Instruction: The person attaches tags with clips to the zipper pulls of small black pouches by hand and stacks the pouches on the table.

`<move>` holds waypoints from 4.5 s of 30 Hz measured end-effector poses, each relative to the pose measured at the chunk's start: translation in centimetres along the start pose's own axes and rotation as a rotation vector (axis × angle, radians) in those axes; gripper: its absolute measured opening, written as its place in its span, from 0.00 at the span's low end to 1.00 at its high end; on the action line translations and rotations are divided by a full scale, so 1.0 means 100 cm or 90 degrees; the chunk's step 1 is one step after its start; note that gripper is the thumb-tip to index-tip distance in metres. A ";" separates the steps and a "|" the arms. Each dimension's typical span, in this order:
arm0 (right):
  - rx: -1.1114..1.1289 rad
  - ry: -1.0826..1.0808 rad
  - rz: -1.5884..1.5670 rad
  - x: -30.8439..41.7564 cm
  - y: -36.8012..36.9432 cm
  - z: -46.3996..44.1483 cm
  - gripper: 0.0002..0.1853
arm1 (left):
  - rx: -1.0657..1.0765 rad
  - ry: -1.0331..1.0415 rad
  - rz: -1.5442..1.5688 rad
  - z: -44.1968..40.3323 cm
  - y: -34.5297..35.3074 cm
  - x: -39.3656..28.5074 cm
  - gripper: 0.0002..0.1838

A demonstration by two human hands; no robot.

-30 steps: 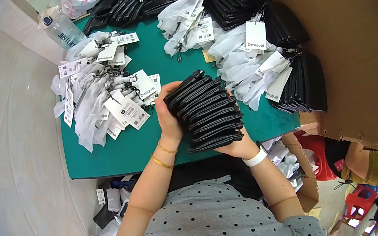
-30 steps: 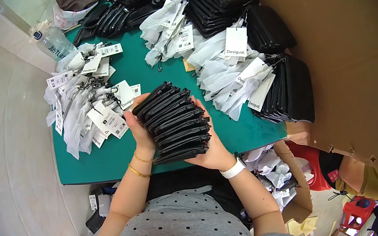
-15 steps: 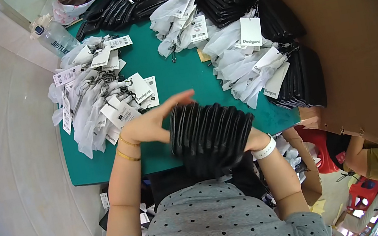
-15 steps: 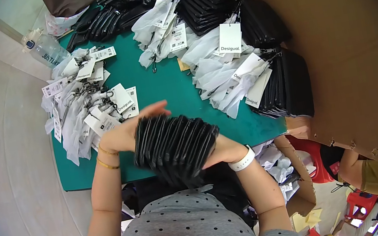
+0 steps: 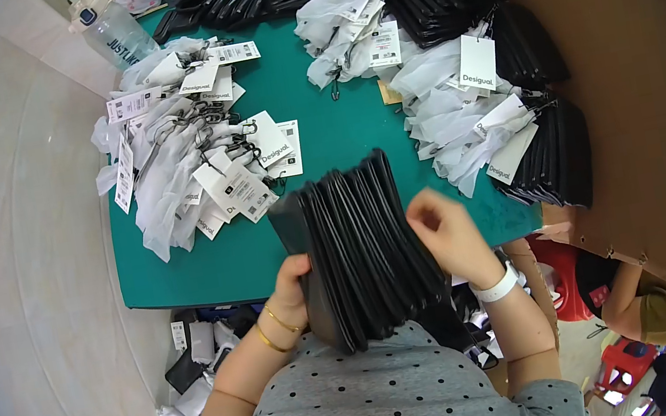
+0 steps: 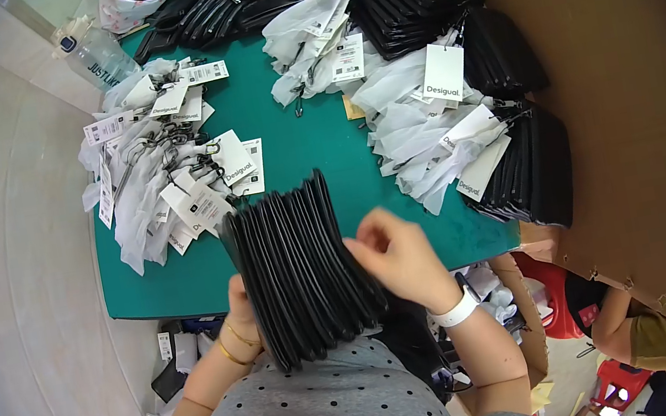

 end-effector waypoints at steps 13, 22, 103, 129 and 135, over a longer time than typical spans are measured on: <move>-0.073 0.060 -0.141 -0.015 0.010 0.007 0.32 | -0.305 0.044 -0.522 -0.074 0.072 0.000 0.32; -0.028 -0.152 -0.338 -0.006 0.024 -0.001 0.40 | -0.150 0.220 -0.438 -0.070 0.049 0.029 0.38; -0.436 -0.423 0.193 0.087 0.032 -0.035 0.06 | 0.257 0.172 -1.582 -0.047 0.048 -0.312 0.12; 0.426 -0.413 -0.265 0.151 0.064 -0.005 0.07 | 0.142 0.067 -1.111 -0.039 0.209 -0.144 0.15; 0.354 -0.370 -0.216 0.139 0.051 0.004 0.10 | 0.037 -0.004 -1.135 -0.025 0.188 -0.142 0.09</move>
Point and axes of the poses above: each hand's wrist, its own z-axis away from the middle knuckle, its own y-axis out of the palm, x = y × z, the point moved 2 cm from there along -z, towards the middle knuckle, and after that the axes turned 12 degrees about y, right-handed, at the moved point
